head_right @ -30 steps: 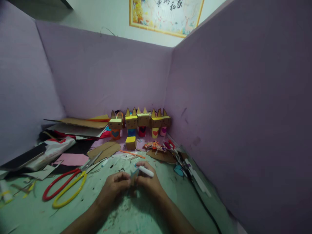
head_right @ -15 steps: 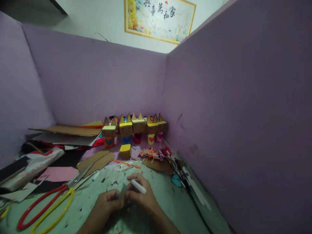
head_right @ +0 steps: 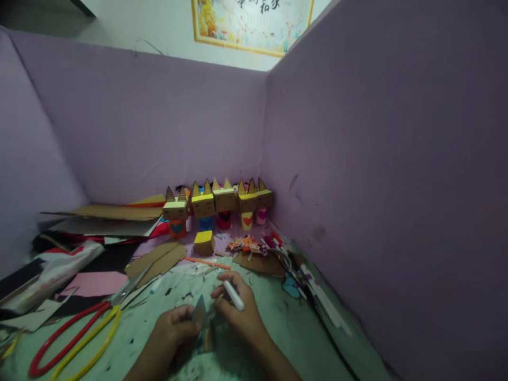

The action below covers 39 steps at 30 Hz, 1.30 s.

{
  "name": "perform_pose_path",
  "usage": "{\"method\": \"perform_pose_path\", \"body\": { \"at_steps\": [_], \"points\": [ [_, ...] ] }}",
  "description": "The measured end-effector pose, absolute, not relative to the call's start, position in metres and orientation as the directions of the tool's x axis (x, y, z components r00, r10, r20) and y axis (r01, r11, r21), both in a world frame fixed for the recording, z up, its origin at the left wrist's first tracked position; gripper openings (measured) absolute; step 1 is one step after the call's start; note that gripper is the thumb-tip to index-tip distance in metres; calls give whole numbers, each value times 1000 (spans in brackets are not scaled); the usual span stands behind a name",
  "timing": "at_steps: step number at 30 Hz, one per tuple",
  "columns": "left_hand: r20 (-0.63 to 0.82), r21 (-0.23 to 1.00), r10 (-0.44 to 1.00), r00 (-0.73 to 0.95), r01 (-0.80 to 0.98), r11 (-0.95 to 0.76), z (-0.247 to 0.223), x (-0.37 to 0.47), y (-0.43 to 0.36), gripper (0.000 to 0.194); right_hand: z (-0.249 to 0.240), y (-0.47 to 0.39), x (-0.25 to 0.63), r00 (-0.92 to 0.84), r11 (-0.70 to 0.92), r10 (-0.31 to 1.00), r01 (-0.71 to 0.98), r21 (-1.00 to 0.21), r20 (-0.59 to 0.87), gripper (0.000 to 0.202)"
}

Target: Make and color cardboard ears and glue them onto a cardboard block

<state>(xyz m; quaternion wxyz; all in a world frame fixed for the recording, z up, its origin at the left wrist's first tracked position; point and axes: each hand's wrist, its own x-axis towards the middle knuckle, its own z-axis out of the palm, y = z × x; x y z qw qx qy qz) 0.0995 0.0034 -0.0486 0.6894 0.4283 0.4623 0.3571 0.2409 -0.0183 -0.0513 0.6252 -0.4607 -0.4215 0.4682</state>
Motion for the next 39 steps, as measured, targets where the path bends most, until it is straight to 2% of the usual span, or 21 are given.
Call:
{"method": "perform_pose_path", "body": {
  "at_steps": [5, 8, 15, 20, 25, 30, 34, 37, 39],
  "points": [
    [-373, 917, 881, 291, -30, 398, -42, 100, 2, 9, -54, -18, 242, 235, 145, 966, -153, -978, 107, 36],
    [-348, 925, 890, 294, -47, 377, -32, 95, 0, 13, -54, -19, 244, 249, 189, 955, -81, -979, 164, 35],
    [-273, 947, 945, 178, -123, 297, -3, 70, 6, 20, -56, -20, 244, 272, 251, 911, 227, -941, 309, 30],
    [-278, 952, 947, 163, -87, 295, -3, 63, 13, 24, -59, -20, 251, 238, 258, 899, 391, -883, 368, 33],
    [-317, 948, 920, 229, 64, 310, -9, 68, 14, 19, -59, -22, 264, 69, 272, 919, 601, -751, 388, 38],
    [-394, 901, 856, 334, 325, 288, -13, 71, 11, 13, -49, -27, 272, -161, 336, 930, 739, -584, 331, 53],
    [-413, 834, 826, 383, 524, 174, -20, 74, 7, 13, -40, -30, 270, -226, 316, 943, 837, -446, 244, 61],
    [-368, 783, 853, 371, 618, 69, -24, 75, 5, 18, -38, -31, 268, -256, 302, 950, 896, -325, 176, 59],
    [-356, 753, 860, 365, 657, 33, -26, 75, 5, 21, -38, -31, 268, -260, 299, 952, 906, -299, 163, 55]
  ]
}}
